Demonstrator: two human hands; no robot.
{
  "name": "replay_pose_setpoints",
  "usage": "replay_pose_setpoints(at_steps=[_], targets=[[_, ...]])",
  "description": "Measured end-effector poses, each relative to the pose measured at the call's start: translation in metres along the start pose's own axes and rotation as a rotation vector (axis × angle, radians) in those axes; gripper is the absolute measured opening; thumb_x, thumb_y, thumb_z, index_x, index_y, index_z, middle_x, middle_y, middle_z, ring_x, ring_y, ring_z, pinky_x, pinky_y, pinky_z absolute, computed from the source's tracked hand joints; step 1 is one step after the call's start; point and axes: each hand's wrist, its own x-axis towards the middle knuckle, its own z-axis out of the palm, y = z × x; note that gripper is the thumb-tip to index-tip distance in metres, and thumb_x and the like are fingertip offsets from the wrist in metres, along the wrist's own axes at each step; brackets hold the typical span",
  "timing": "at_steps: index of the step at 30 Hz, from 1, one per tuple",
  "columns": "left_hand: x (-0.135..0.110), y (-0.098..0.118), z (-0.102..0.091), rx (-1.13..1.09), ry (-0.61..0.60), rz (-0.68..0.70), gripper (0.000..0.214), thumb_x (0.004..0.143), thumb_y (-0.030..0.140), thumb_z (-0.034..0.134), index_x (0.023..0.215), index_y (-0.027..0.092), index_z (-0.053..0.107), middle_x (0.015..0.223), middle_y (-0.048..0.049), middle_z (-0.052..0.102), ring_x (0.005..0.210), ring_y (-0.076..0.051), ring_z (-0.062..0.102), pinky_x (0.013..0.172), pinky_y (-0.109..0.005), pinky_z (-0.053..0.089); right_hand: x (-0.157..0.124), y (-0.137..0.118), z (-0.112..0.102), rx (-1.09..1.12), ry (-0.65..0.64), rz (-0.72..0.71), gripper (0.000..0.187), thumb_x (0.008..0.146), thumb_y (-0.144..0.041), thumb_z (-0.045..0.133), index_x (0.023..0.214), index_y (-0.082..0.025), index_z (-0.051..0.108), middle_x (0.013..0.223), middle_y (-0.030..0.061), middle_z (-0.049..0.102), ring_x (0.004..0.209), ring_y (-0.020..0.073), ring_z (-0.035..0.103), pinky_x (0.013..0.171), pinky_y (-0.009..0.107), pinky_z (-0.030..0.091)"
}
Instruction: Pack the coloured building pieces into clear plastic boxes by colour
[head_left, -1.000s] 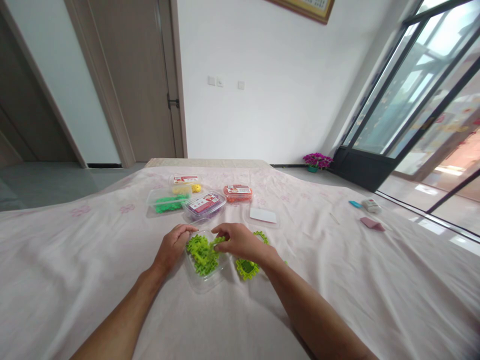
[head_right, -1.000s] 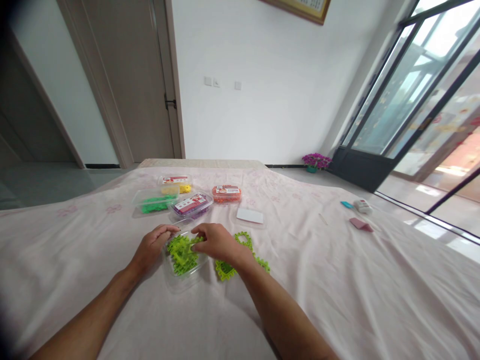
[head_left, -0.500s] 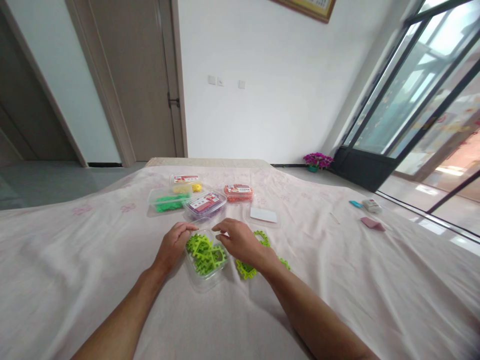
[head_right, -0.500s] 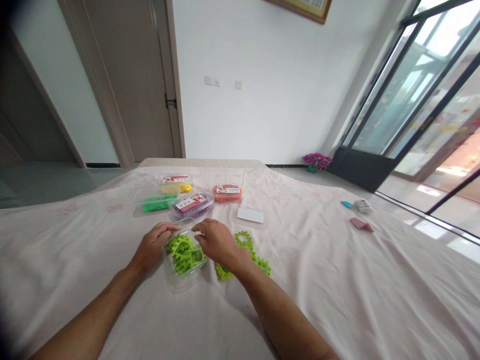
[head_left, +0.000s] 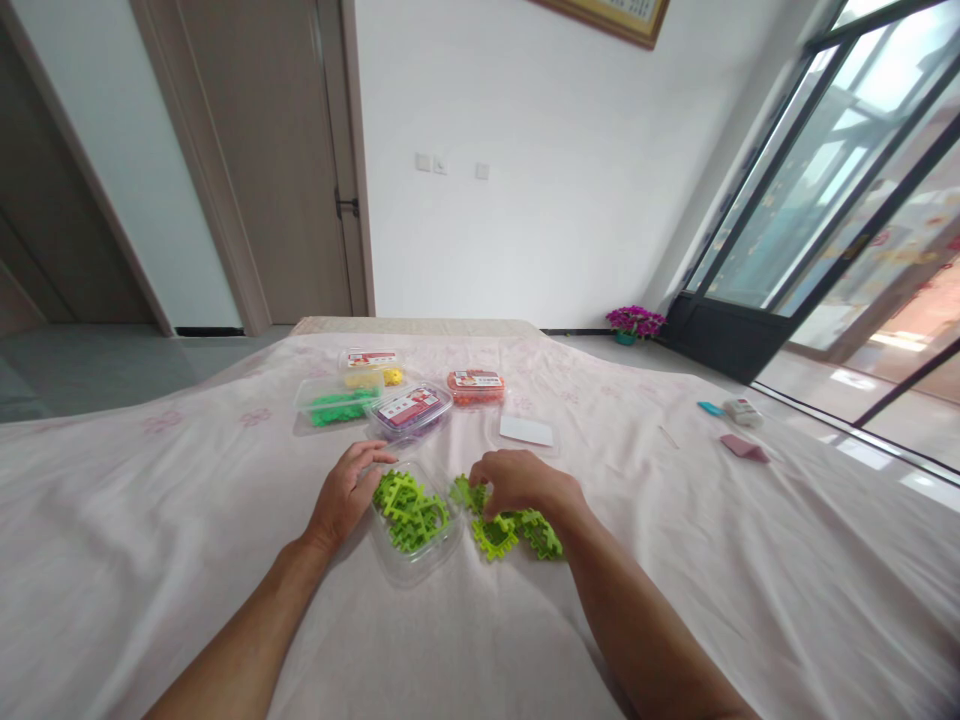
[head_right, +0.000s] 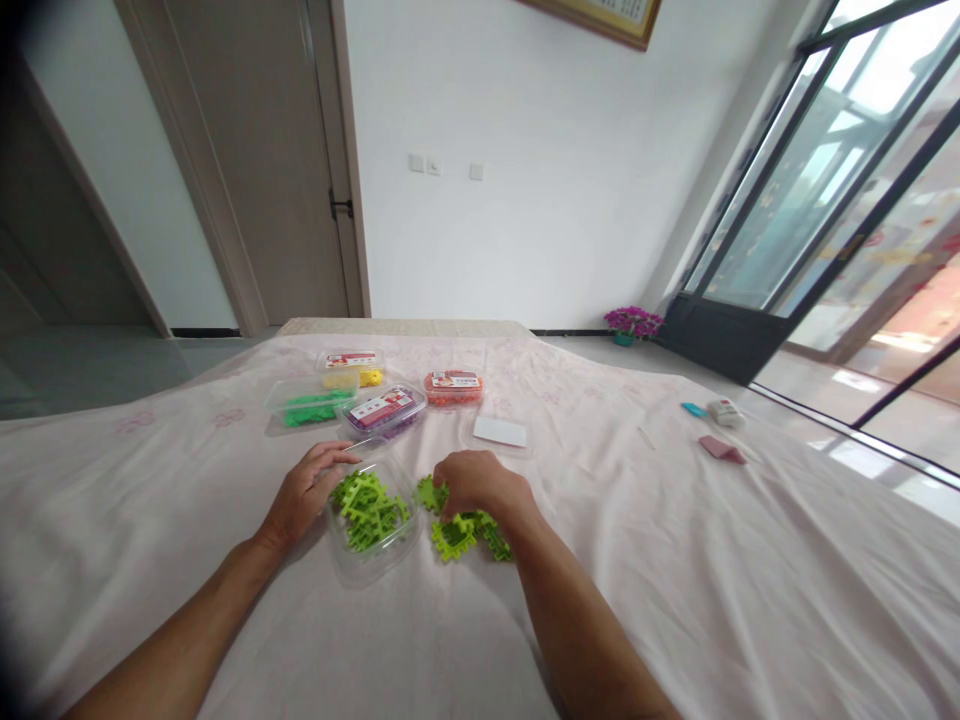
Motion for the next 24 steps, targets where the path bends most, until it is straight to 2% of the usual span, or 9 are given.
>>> replay_pose_setpoints(at_steps=[4, 7, 10, 12, 14, 18, 24], targets=[[0.000, -0.003, 0.002, -0.009, 0.016, -0.011, 0.030, 0.089, 0.029, 0.044, 0.098, 0.022, 0.072, 0.121, -0.0083, 0.063, 0.118, -0.025, 0.056, 0.108, -0.044, 0.040, 0.002, 0.000, 0.005, -0.041, -0.036, -0.004, 0.052, 0.062, -0.035, 0.083, 0.112, -0.031, 0.070, 0.105, 0.0023, 0.073, 0.099, 0.0262, 0.066, 0.071, 0.028, 0.042], [0.001, -0.002, 0.002, -0.016, 0.017, -0.020, 0.031, 0.088, 0.029, 0.043, 0.097, 0.022, 0.072, 0.120, -0.0085, 0.063, 0.117, -0.025, 0.057, 0.107, -0.044, 0.041, 0.004, 0.000, 0.009, -0.009, -0.031, 0.016, 0.066, 0.059, -0.032, 0.083, 0.122, -0.030, 0.064, 0.101, 0.0029, 0.073, 0.096, 0.0265, 0.066, 0.072, 0.029, 0.043], [0.001, 0.000, 0.002, -0.023, 0.010, -0.036, 0.032, 0.088, 0.029, 0.042, 0.096, 0.021, 0.072, 0.119, -0.0088, 0.064, 0.117, -0.025, 0.057, 0.107, -0.044, 0.041, 0.005, 0.000, 0.011, 0.006, -0.009, -0.002, 0.078, 0.060, -0.033, 0.082, 0.134, -0.030, 0.056, 0.111, 0.0054, 0.070, 0.103, 0.0279, 0.065, 0.078, 0.030, 0.044], [0.002, 0.001, 0.002, -0.030, 0.001, -0.042, 0.033, 0.088, 0.029, 0.042, 0.097, 0.020, 0.072, 0.118, -0.0092, 0.064, 0.117, -0.025, 0.057, 0.107, -0.044, 0.041, 0.005, 0.000, 0.011, -0.002, -0.001, -0.024, 0.080, 0.060, -0.034, 0.080, 0.136, -0.029, 0.054, 0.120, 0.0077, 0.067, 0.108, 0.0288, 0.064, 0.081, 0.031, 0.045], [0.002, 0.001, 0.002, -0.037, -0.007, -0.042, 0.033, 0.088, 0.030, 0.042, 0.097, 0.020, 0.072, 0.118, -0.0094, 0.063, 0.117, -0.025, 0.056, 0.107, -0.043, 0.040, 0.007, 0.000, 0.013, -0.003, 0.003, -0.027, 0.076, 0.064, -0.033, 0.077, 0.136, -0.027, 0.054, 0.122, 0.0091, 0.066, 0.107, 0.0285, 0.064, 0.080, 0.031, 0.045], [0.002, 0.000, 0.002, -0.044, -0.007, -0.045, 0.033, 0.088, 0.031, 0.042, 0.097, 0.020, 0.072, 0.117, -0.0091, 0.064, 0.117, -0.025, 0.057, 0.107, -0.042, 0.041, 0.011, 0.000, 0.016, -0.007, 0.029, 0.012, 0.058, 0.075, -0.025, 0.062, 0.133, -0.024, 0.057, 0.110, 0.0102, 0.071, 0.098, 0.0266, 0.067, 0.073, 0.030, 0.045], [0.002, 0.004, 0.001, -0.054, 0.000, -0.045, 0.032, 0.087, 0.032, 0.043, 0.094, 0.021, 0.072, 0.112, -0.0082, 0.066, 0.113, -0.025, 0.059, 0.105, -0.041, 0.043, 0.012, 0.000, 0.012, 0.008, 0.064, 0.017, 0.043, 0.072, -0.017, 0.061, 0.114, -0.025, 0.070, 0.105, 0.0060, 0.072, 0.095, 0.0226, 0.065, 0.073, 0.027, 0.042]])
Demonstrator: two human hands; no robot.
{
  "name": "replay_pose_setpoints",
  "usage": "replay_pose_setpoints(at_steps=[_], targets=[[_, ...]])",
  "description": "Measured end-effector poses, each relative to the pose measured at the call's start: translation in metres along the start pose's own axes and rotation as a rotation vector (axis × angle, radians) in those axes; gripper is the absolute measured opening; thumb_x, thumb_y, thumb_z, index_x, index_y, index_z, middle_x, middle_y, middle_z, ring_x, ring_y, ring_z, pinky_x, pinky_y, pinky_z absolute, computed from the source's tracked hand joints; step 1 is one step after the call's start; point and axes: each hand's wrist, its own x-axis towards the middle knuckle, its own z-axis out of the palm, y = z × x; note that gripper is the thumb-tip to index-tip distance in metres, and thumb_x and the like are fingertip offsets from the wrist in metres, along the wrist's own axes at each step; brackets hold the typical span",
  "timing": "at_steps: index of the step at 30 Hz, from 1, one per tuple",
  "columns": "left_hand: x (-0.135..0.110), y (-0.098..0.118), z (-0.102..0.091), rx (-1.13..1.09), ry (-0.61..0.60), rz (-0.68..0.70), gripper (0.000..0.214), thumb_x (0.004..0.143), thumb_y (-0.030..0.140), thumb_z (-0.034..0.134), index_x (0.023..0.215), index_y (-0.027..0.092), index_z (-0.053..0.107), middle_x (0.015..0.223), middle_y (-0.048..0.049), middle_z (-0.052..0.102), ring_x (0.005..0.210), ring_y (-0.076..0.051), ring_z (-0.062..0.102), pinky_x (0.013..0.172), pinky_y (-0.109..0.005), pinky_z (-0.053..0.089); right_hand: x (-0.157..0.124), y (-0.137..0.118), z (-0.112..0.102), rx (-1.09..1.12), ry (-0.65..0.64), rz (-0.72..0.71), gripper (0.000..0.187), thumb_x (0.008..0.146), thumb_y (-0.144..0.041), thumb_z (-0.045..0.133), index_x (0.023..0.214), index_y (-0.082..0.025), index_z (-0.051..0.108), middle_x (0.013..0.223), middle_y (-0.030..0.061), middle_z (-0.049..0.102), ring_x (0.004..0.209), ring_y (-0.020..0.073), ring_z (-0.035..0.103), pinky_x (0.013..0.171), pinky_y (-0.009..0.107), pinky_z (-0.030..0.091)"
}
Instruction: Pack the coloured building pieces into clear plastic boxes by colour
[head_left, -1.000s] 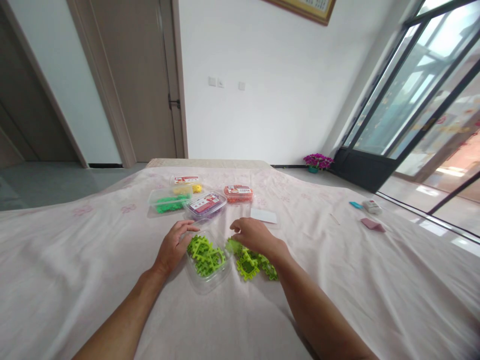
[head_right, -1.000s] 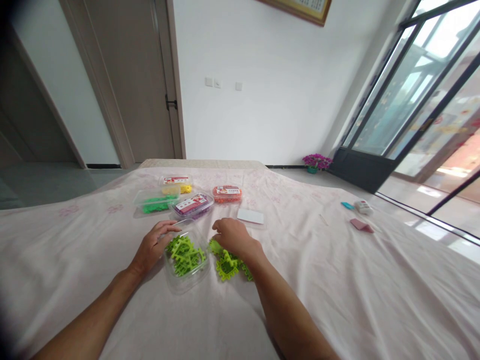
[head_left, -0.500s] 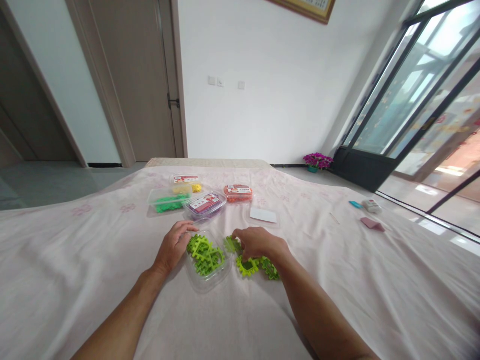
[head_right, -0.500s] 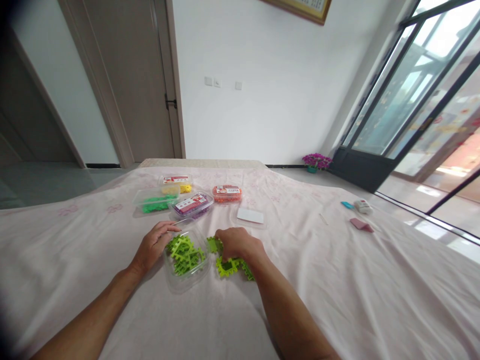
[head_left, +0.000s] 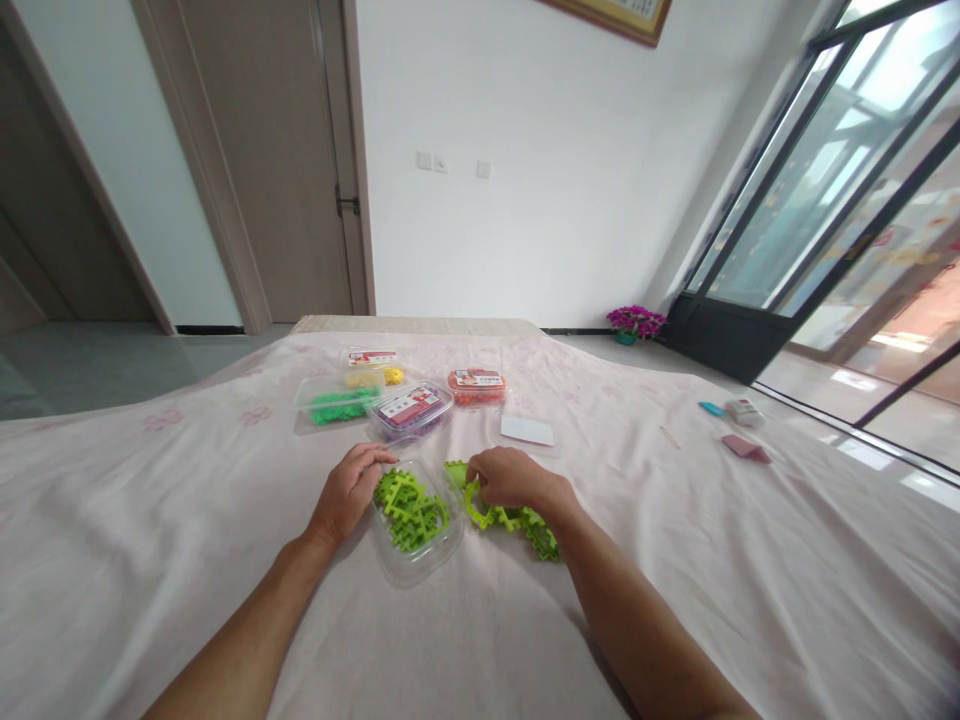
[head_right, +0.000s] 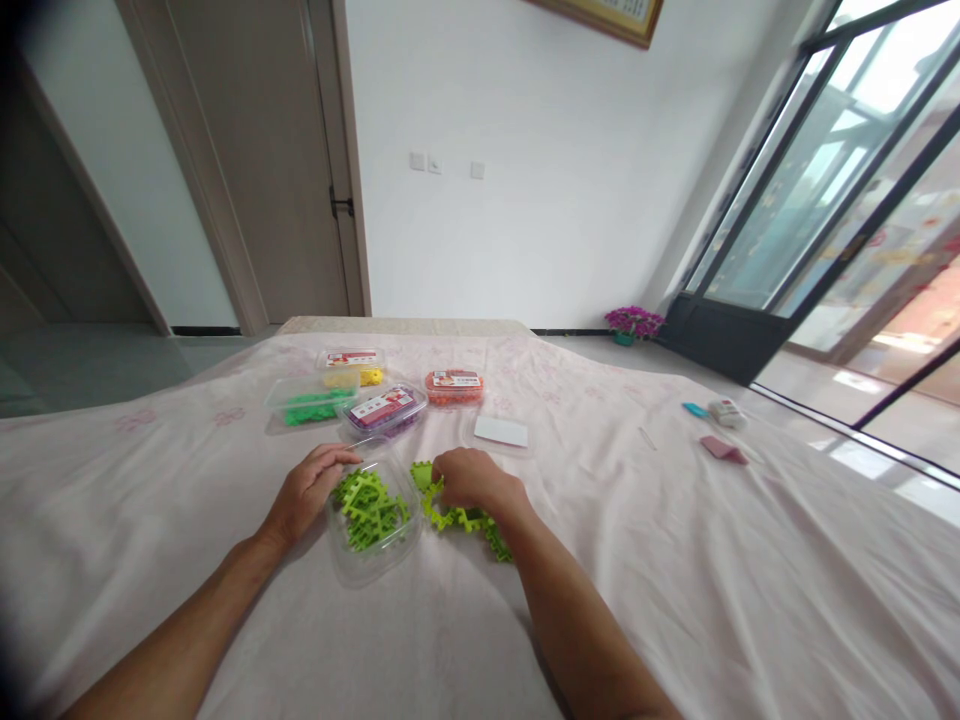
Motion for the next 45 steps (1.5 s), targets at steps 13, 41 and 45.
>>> replay_pose_setpoints(at_steps=[13, 41, 45], targets=[[0.000, -0.001, 0.001, -0.016, -0.012, -0.014, 0.031, 0.089, 0.030, 0.043, 0.094, 0.021, 0.072, 0.112, -0.0070, 0.066, 0.112, -0.024, 0.059, 0.104, -0.040, 0.043, 0.006, -0.015, -0.014, 0.568, 0.531, 0.026, 0.030, 0.081, -0.018, 0.056, 0.108, -0.018, 0.069, 0.091, 0.0027, 0.072, 0.077, 0.0143, 0.063, 0.070, 0.024, 0.045], [0.000, 0.000, 0.001, -0.008, -0.005, -0.008, 0.032, 0.089, 0.032, 0.042, 0.093, 0.022, 0.072, 0.111, -0.0073, 0.067, 0.112, -0.024, 0.060, 0.104, -0.039, 0.044, 0.007, -0.029, 0.016, -0.029, 0.164, -0.007, 0.028, 0.090, -0.019, 0.053, 0.115, -0.020, 0.065, 0.113, 0.0117, 0.066, 0.107, 0.0235, 0.058, 0.085, 0.031, 0.042], [-0.001, 0.001, -0.001, 0.038, 0.012, 0.015, 0.032, 0.089, 0.031, 0.042, 0.095, 0.021, 0.072, 0.116, -0.0081, 0.065, 0.115, -0.024, 0.058, 0.106, -0.041, 0.043, 0.008, -0.027, 0.017, -0.053, 0.186, 0.012, 0.030, 0.087, -0.020, 0.053, 0.114, -0.018, 0.066, 0.110, 0.0126, 0.066, 0.105, 0.0243, 0.059, 0.084, 0.031, 0.042]])
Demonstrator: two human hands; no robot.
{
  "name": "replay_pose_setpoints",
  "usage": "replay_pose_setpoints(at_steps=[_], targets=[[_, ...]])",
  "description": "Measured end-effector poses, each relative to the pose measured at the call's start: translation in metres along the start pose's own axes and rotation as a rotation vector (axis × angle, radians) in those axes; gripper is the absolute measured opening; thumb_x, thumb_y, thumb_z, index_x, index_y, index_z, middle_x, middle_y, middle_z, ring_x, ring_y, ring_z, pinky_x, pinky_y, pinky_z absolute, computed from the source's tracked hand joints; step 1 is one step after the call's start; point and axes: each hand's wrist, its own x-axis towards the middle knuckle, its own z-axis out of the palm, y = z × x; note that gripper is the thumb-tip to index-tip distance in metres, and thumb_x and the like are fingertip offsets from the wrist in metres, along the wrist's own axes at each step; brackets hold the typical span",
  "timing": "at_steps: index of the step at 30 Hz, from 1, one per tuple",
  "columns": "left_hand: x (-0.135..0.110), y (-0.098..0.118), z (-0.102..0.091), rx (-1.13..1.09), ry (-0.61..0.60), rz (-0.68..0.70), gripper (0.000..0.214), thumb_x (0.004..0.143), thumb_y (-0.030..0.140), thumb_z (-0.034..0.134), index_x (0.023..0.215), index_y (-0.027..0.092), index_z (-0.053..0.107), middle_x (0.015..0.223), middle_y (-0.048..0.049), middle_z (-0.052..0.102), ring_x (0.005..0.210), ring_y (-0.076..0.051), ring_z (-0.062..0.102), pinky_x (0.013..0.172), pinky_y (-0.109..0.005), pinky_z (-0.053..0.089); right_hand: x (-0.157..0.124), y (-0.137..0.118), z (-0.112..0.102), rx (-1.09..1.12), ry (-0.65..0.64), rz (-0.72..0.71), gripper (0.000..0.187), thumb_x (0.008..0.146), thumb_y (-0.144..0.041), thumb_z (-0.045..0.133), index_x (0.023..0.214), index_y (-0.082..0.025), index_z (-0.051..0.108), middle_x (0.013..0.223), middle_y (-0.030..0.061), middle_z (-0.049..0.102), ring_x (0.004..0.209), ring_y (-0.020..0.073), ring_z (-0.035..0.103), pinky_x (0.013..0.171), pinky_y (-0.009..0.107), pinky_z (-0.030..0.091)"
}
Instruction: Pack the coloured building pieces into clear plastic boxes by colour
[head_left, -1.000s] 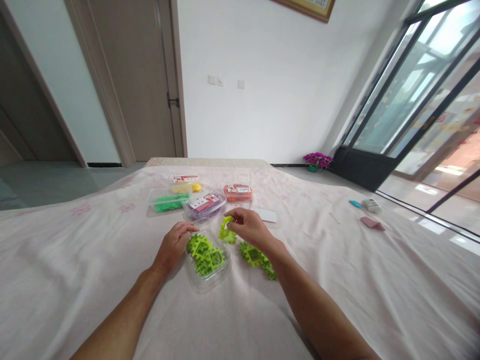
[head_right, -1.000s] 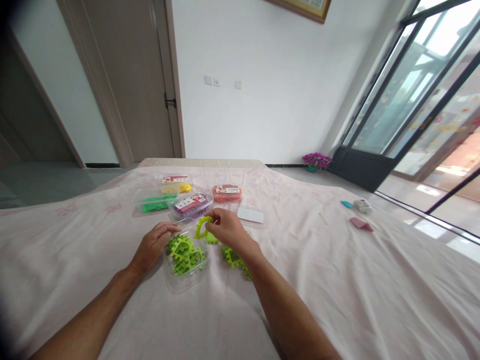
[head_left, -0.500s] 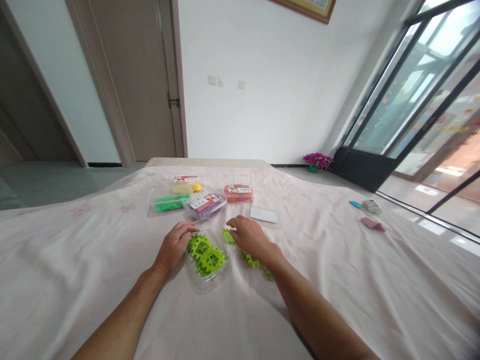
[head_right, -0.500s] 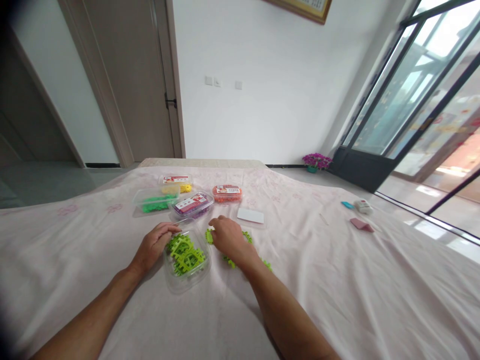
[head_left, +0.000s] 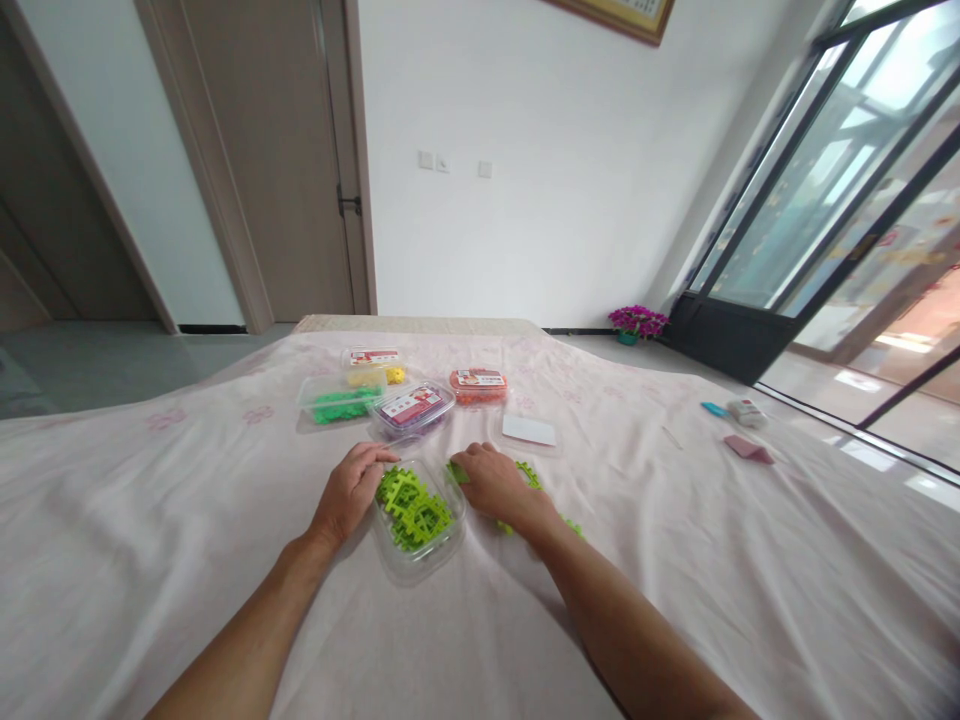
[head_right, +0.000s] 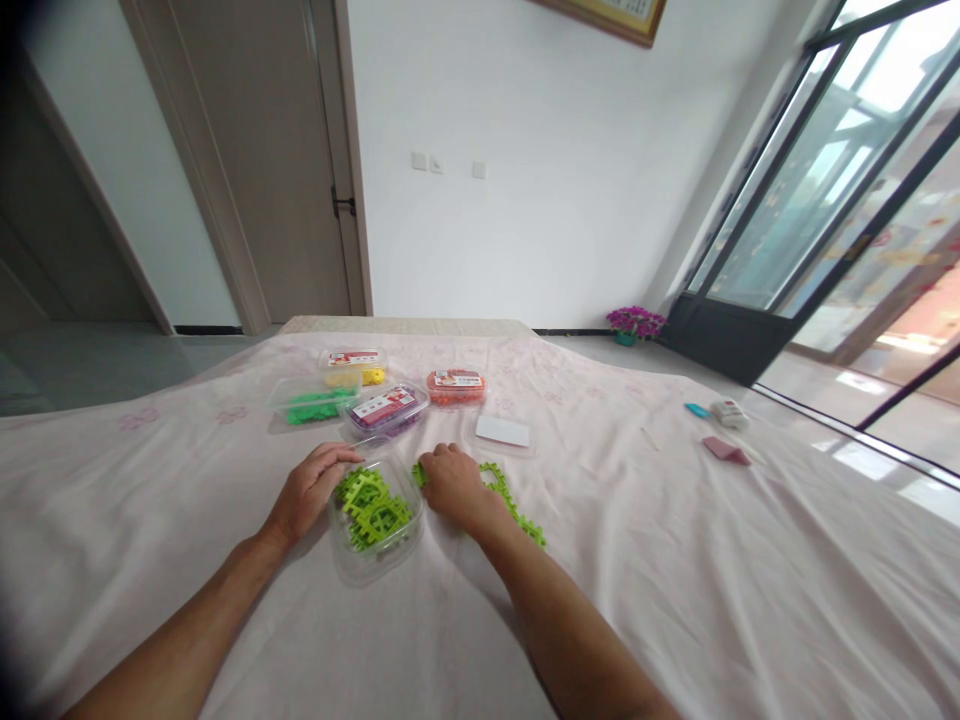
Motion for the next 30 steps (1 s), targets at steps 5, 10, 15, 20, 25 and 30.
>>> replay_pose_setpoints(at_steps=[5, 10, 15, 20, 25, 30], targets=[[-0.004, 0.002, -0.007, 0.129, 0.062, 0.160, 0.028, 0.089, 0.030, 0.046, 0.097, 0.023, 0.072, 0.118, -0.0068, 0.067, 0.120, -0.025, 0.055, 0.108, -0.043, 0.040, 0.000, 0.002, 0.000, -0.011, 0.011, 0.064, 0.034, 0.083, -0.023, 0.056, 0.114, -0.017, 0.067, 0.107, 0.0135, 0.067, 0.103, 0.0258, 0.060, 0.082, 0.032, 0.042], [-0.005, 0.009, -0.011, 0.212, -0.033, 0.285, 0.034, 0.092, 0.025, 0.040, 0.086, 0.025, 0.074, 0.106, -0.0055, 0.073, 0.121, -0.025, 0.055, 0.112, -0.048, 0.033, 0.001, 0.006, 0.001, 0.065, 0.042, 0.149, 0.045, 0.084, -0.036, 0.059, 0.126, -0.019, 0.061, 0.111, 0.0130, 0.066, 0.102, 0.0256, 0.062, 0.079, 0.031, 0.042], [-0.006, 0.019, -0.011, 0.240, -0.125, 0.337, 0.034, 0.093, 0.024, 0.039, 0.082, 0.026, 0.072, 0.099, -0.0038, 0.076, 0.121, -0.025, 0.057, 0.116, -0.052, 0.023, 0.007, 0.012, -0.002, 0.211, 0.190, 0.213, 0.050, 0.084, -0.047, 0.063, 0.128, -0.023, 0.059, 0.111, 0.0095, 0.065, 0.098, 0.0231, 0.064, 0.080, 0.030, 0.043], [-0.008, 0.026, -0.010, 0.173, -0.142, 0.322, 0.033, 0.093, 0.022, 0.039, 0.080, 0.025, 0.069, 0.086, -0.0021, 0.074, 0.097, -0.020, 0.066, 0.118, -0.050, 0.020, 0.008, 0.005, -0.013, 0.488, 0.347, 0.094, 0.055, 0.082, -0.044, 0.070, 0.131, -0.023, 0.057, 0.110, 0.0061, 0.065, 0.080, 0.0145, 0.063, 0.079, 0.028, 0.047], [-0.009, 0.022, -0.006, 0.034, -0.055, 0.251, 0.032, 0.096, 0.023, 0.037, 0.090, 0.024, 0.069, 0.076, 0.0004, 0.071, 0.079, -0.016, 0.066, 0.117, -0.046, 0.027, -0.004, -0.017, -0.020, 0.601, 0.384, -0.141, 0.060, 0.077, -0.040, 0.077, 0.131, -0.024, 0.057, 0.114, 0.0054, 0.061, 0.085, 0.0141, 0.062, 0.080, 0.028, 0.049], [-0.011, 0.011, -0.003, 0.012, 0.064, 0.208, 0.032, 0.098, 0.029, 0.037, 0.104, 0.022, 0.068, 0.086, -0.0048, 0.073, 0.098, -0.020, 0.065, 0.111, -0.043, 0.037, -0.012, -0.025, -0.021, 0.475, 0.225, -0.277, 0.060, 0.078, -0.050, 0.076, 0.131, -0.026, 0.060, 0.117, 0.0064, 0.062, 0.100, 0.0189, 0.061, 0.086, 0.029, 0.047]])
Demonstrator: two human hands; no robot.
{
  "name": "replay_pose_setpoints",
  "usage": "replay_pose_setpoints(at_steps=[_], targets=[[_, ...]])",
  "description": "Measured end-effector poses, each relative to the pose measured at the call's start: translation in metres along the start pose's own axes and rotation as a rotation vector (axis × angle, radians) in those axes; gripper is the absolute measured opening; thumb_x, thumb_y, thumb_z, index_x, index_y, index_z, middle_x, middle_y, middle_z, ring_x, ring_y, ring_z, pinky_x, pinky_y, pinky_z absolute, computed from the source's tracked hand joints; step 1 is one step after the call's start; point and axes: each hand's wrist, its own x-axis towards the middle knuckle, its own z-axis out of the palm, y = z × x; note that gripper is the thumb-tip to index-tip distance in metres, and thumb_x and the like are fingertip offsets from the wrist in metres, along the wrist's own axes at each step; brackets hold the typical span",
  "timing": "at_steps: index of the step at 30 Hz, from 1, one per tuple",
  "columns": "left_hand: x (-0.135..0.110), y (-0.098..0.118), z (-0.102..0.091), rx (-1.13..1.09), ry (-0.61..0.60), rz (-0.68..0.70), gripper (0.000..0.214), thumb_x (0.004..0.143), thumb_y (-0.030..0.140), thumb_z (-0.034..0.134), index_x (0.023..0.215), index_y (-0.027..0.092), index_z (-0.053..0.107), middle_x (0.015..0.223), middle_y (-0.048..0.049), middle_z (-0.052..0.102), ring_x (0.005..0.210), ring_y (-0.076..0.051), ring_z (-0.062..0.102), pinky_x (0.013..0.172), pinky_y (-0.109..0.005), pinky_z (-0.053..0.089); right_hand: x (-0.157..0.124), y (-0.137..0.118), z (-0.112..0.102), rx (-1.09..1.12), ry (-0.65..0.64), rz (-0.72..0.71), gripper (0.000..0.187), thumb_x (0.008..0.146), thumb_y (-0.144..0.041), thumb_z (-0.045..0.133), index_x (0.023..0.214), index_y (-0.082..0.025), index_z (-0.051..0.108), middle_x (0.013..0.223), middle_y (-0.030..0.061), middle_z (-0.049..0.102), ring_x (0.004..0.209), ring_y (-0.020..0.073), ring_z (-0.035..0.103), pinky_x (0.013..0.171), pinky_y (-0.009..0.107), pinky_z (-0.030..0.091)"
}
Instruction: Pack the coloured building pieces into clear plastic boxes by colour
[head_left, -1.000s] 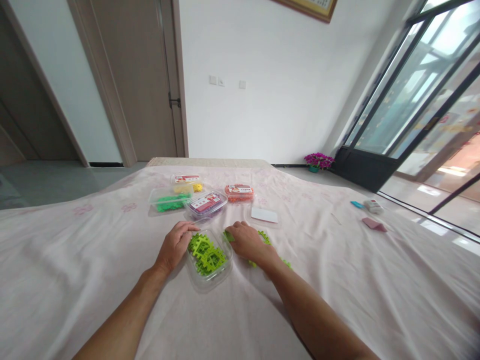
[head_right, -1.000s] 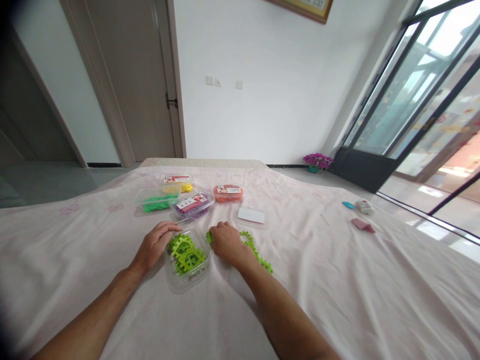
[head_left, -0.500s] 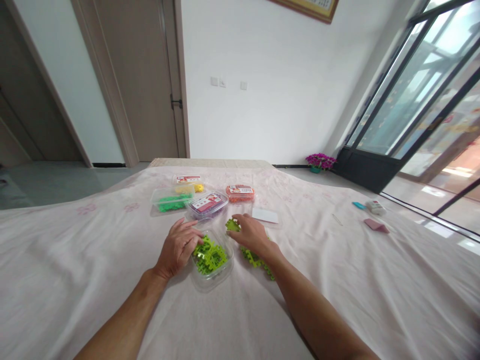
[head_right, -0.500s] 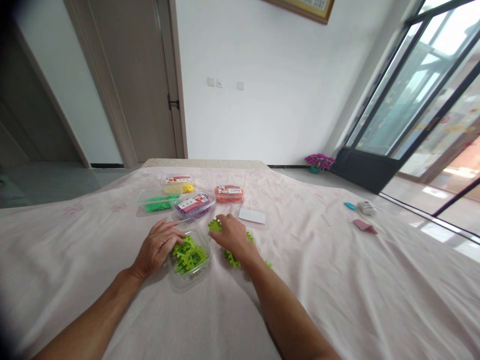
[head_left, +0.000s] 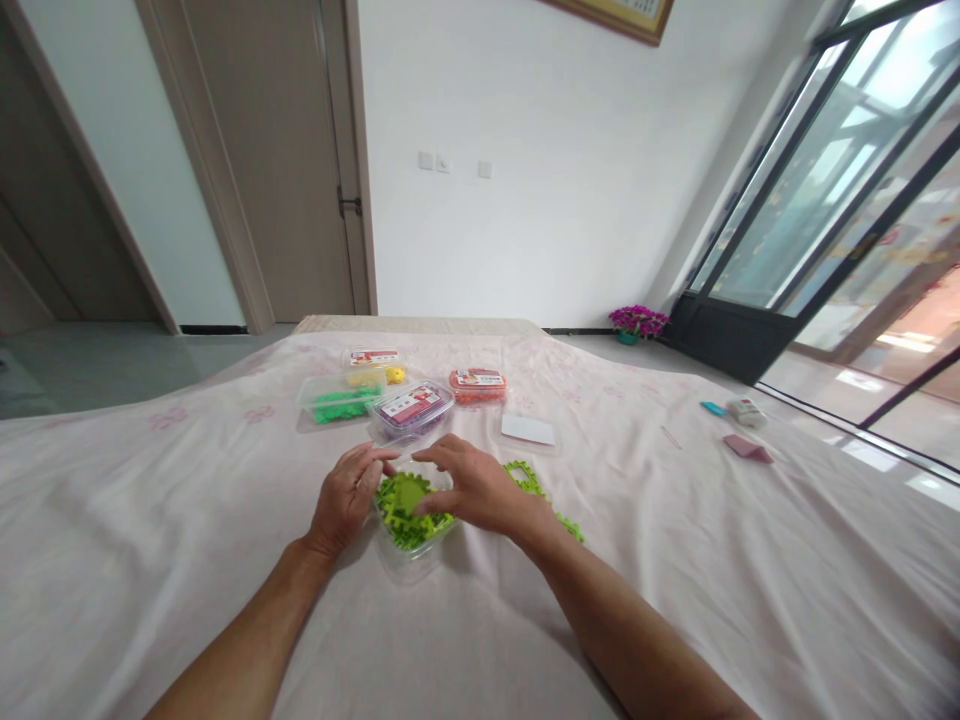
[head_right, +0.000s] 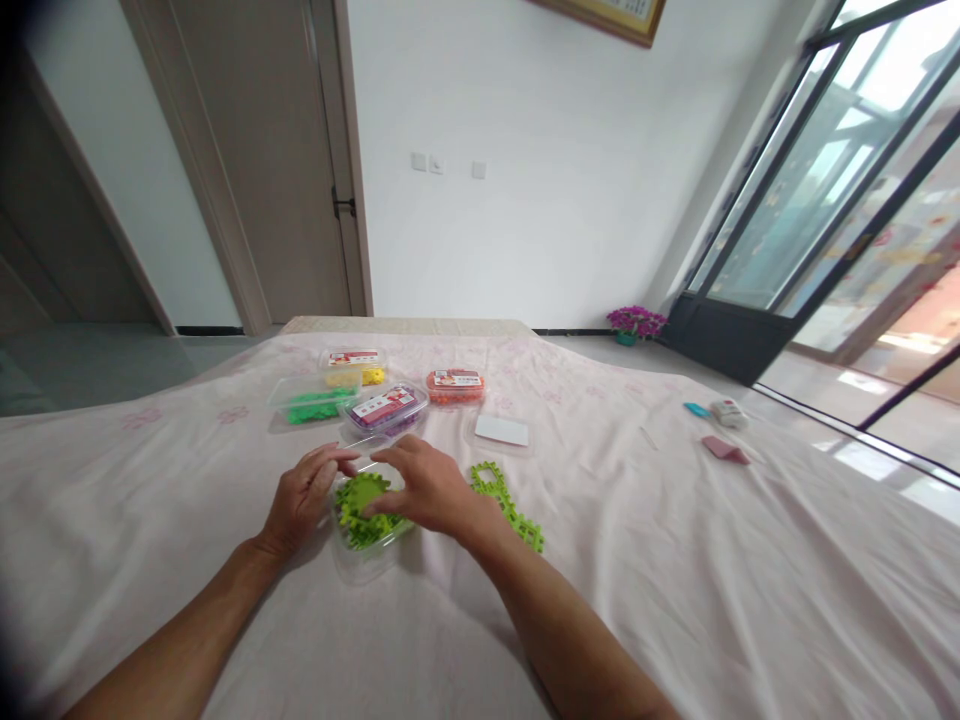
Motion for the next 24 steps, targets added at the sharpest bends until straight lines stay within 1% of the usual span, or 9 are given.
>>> replay_pose_setpoints(at_steps=[3, 6, 8, 10, 16, 19, 21, 23, 24], targets=[[-0.001, -0.001, -0.001, 0.006, 0.015, -0.010, 0.033, 0.098, 0.032, 0.037, 0.108, 0.020, 0.067, 0.102, -0.0091, 0.072, 0.108, -0.023, 0.062, 0.105, -0.042, 0.042, 0.001, 0.004, -0.004, -0.046, -0.008, 0.026, 0.036, 0.093, -0.046, 0.060, 0.120, -0.023, 0.067, 0.109, 0.0060, 0.067, 0.098, 0.0171, 0.063, 0.086, 0.028, 0.046], [0.001, 0.003, -0.003, 0.029, -0.060, 0.063, 0.033, 0.098, 0.029, 0.036, 0.103, 0.021, 0.068, 0.105, -0.0086, 0.073, 0.107, -0.022, 0.063, 0.110, -0.046, 0.037, 0.003, 0.014, -0.011, -0.118, 0.023, 0.123, 0.029, 0.096, -0.037, 0.055, 0.115, -0.021, 0.069, 0.111, 0.0068, 0.068, 0.094, 0.0160, 0.064, 0.083, 0.026, 0.045], [0.003, 0.008, -0.004, 0.049, -0.122, 0.115, 0.032, 0.098, 0.026, 0.037, 0.100, 0.022, 0.068, 0.102, -0.0063, 0.074, 0.102, -0.020, 0.065, 0.114, -0.048, 0.031, 0.003, 0.022, -0.017, -0.191, 0.028, 0.198, 0.029, 0.094, -0.033, 0.057, 0.117, -0.021, 0.069, 0.113, 0.0076, 0.067, 0.094, 0.0171, 0.065, 0.081, 0.026, 0.045], [0.005, 0.013, -0.005, 0.069, -0.161, 0.139, 0.030, 0.096, 0.025, 0.040, 0.097, 0.024, 0.069, 0.099, -0.0044, 0.075, 0.099, -0.019, 0.066, 0.115, -0.049, 0.029, 0.001, 0.031, -0.024, -0.261, -0.011, 0.266, 0.030, 0.092, -0.032, 0.057, 0.119, -0.021, 0.068, 0.114, 0.0084, 0.067, 0.095, 0.0186, 0.065, 0.081, 0.027, 0.045], [0.009, 0.020, -0.002, 0.110, -0.248, 0.113, 0.020, 0.091, 0.027, 0.052, 0.082, 0.025, 0.069, 0.092, -0.0007, 0.076, 0.093, -0.018, 0.068, 0.117, -0.050, 0.023, -0.007, 0.052, -0.037, -0.409, -0.241, 0.438, 0.037, 0.084, -0.033, 0.064, 0.120, -0.022, 0.068, 0.118, 0.0097, 0.068, 0.107, 0.0258, 0.063, 0.085, 0.032, 0.045], [0.013, 0.018, -0.001, 0.104, -0.344, 0.069, 0.017, 0.089, 0.030, 0.057, 0.078, 0.026, 0.069, 0.095, 0.0004, 0.076, 0.094, -0.019, 0.068, 0.117, -0.052, 0.020, -0.008, 0.058, -0.038, -0.469, -0.295, 0.488, 0.043, 0.079, -0.030, 0.067, 0.122, -0.023, 0.067, 0.120, 0.0106, 0.068, 0.110, 0.0284, 0.061, 0.084, 0.033, 0.045], [0.016, 0.017, -0.002, 0.082, -0.392, 0.033, 0.016, 0.088, 0.033, 0.059, 0.079, 0.026, 0.070, 0.096, 0.0006, 0.076, 0.095, -0.020, 0.068, 0.117, -0.053, 0.018, -0.008, 0.061, -0.037, -0.507, -0.328, 0.506, 0.043, 0.077, -0.028, 0.068, 0.120, -0.022, 0.068, 0.117, 0.0118, 0.069, 0.109, 0.0293, 0.063, 0.082, 0.034, 0.046], [0.020, 0.017, -0.002, 0.057, -0.415, 0.006, 0.014, 0.088, 0.034, 0.061, 0.083, 0.026, 0.071, 0.097, 0.0000, 0.076, 0.095, -0.021, 0.068, 0.116, -0.052, 0.021, -0.007, 0.062, -0.036, -0.534, -0.364, 0.497, 0.041, 0.075, -0.026, 0.069, 0.116, -0.021, 0.070, 0.113, 0.0128, 0.070, 0.105, 0.0296, 0.064, 0.080, 0.034, 0.047], [0.021, 0.017, -0.002, 0.044, -0.419, -0.005, 0.013, 0.087, 0.033, 0.061, 0.085, 0.026, 0.072, 0.098, -0.0007, 0.076, 0.095, -0.021, 0.067, 0.114, -0.051, 0.025, -0.007, 0.063, -0.036, -0.543, -0.376, 0.487, 0.041, 0.074, -0.025, 0.070, 0.115, -0.021, 0.071, 0.112, 0.0131, 0.070, 0.104, 0.0296, 0.065, 0.079, 0.033, 0.047]])
